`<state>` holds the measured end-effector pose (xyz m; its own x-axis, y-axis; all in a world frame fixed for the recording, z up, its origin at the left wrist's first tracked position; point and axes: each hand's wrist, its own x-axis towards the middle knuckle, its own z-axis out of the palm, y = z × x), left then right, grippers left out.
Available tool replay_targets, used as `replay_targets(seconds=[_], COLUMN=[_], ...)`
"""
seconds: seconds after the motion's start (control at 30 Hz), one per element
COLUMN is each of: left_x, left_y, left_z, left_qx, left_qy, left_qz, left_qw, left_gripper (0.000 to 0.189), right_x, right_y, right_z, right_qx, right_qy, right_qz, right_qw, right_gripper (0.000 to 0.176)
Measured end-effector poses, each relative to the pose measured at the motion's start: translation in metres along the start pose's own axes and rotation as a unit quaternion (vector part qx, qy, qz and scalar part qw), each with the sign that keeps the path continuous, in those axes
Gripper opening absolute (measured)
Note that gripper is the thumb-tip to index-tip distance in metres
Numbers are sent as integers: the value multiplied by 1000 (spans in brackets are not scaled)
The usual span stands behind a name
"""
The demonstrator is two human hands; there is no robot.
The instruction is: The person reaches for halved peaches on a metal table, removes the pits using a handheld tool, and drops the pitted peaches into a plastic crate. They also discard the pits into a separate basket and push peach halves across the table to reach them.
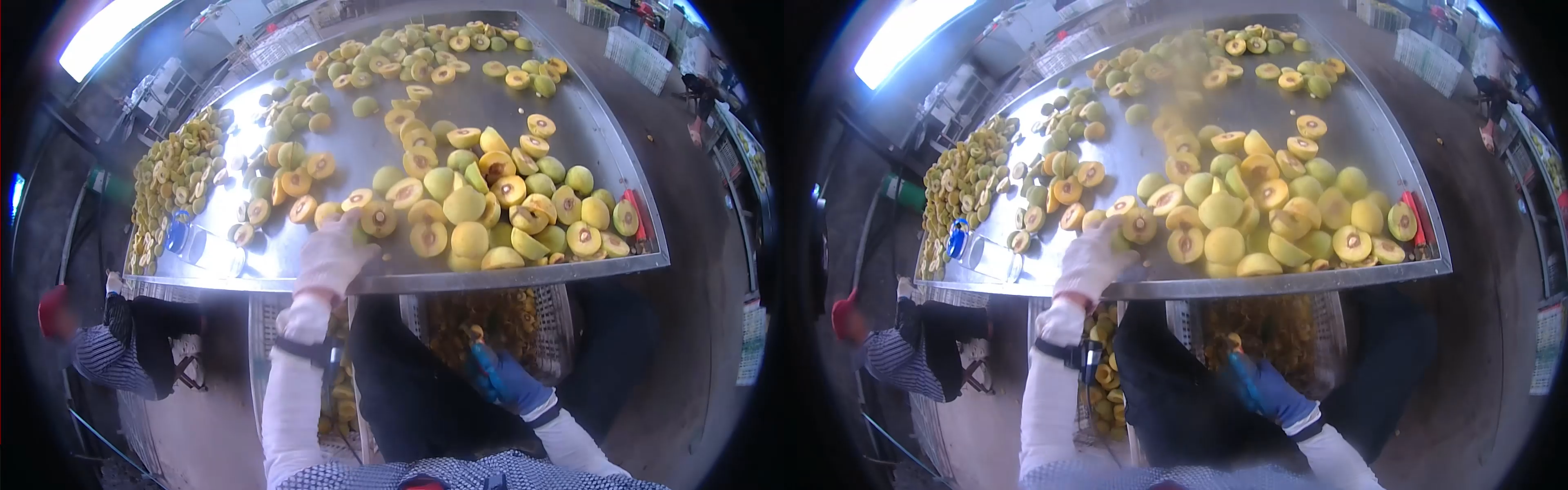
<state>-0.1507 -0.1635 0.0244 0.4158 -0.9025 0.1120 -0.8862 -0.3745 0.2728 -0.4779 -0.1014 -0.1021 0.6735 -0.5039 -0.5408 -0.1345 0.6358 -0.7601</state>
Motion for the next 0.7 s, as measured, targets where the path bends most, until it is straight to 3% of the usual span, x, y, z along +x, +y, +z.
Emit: replay_targets(seconds=[0.07,0.1,0.23,0.27,0.3,0.33,0.37,0.4,0.43,0.5,0.6,0.63,0.7], left_x=[20,25,3,-11,-27,-48,-71,-87,-97,-117,-133,-134,-134], left_y=[2,4,3,-7,-15,-12,-1,12,26,56,83,94,99], left_z=[8,4,-8,-2,3,2,-1,-3,-4,3,41,45,50], left_qx=[98,74,0,-207,-405,-404,-583,-737,-738,-789,-795,-742,-768], left_qy=[-88,-129,-137,-85,-31,-34,-37,-37,-37,-41,-49,-19,-31], left_qz=[30,2,-60,-87,-110,-112,-80,-45,-47,-103,-93,-90,-111], left_qw=[991,989,989,971,907,907,808,673,672,604,597,664,630], left_gripper=[51,48,49,51,53,53,54,55,55,58,60,62,64], right_x=[-4,-9,-15,-18,-22,-24,-24,-23,-22,-23,-19,-15,-17], right_y=[-1,-1,-16,-24,-30,-37,-46,-56,-66,-80,-98,-89,-84], right_z=[1,3,5,7,10,14,18,23,28,37,46,46,44], right_qx=[21,45,44,52,60,62,56,50,49,42,32,35,59], right_qy=[3,5,-5,-27,-47,-46,-71,-96,-95,-125,-100,-80,-60], right_qz=[13,31,34,-1,-33,-31,-60,-90,-87,-82,-23,-101,-86], right_qw=[1000,999,998,998,997,997,994,990,991,988,994,991,993], right_gripper=[47,48,51,52,52,52,53,53,53,52,53,53,52])
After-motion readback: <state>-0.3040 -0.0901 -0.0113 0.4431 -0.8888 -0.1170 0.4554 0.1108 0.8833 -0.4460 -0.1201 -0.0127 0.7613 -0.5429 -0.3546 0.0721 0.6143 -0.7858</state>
